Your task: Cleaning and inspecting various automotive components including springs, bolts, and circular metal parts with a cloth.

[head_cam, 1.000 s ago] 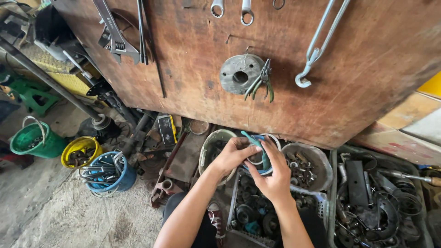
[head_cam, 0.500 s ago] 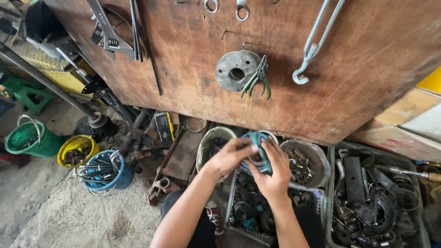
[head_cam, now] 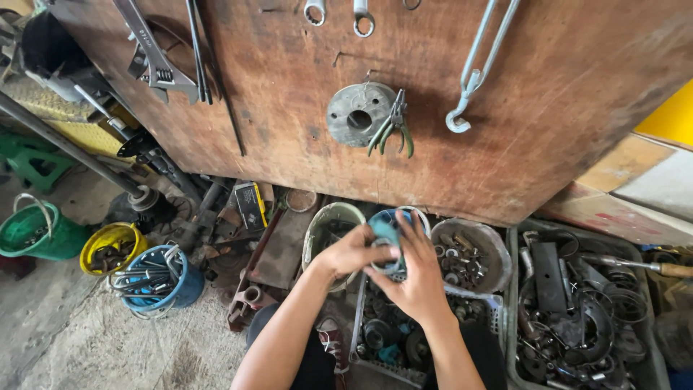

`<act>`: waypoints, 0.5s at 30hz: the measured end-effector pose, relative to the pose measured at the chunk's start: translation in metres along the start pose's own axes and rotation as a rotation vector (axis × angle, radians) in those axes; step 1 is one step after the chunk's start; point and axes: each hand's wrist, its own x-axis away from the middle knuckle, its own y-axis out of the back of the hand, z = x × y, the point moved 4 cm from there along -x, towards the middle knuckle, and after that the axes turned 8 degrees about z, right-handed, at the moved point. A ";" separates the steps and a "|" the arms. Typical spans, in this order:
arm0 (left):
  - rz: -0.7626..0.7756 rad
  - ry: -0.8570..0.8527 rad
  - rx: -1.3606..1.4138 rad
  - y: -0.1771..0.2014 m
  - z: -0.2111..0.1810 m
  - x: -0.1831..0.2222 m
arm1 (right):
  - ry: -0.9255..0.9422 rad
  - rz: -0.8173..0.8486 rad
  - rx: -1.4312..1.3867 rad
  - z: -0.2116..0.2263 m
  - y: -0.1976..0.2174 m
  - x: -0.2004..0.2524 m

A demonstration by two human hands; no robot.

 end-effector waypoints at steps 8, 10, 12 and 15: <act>-0.048 0.057 0.288 -0.013 -0.003 0.001 | 0.056 -0.130 -0.141 -0.006 -0.011 0.013; -0.081 0.086 0.327 -0.020 -0.006 -0.002 | 0.032 -0.193 -0.071 -0.008 -0.010 0.013; -0.135 0.151 0.613 -0.029 -0.017 -0.004 | -0.022 -0.231 -0.050 -0.013 -0.007 0.008; -0.199 -0.008 0.557 -0.009 0.005 -0.012 | -0.109 -0.092 -0.018 -0.025 -0.023 0.009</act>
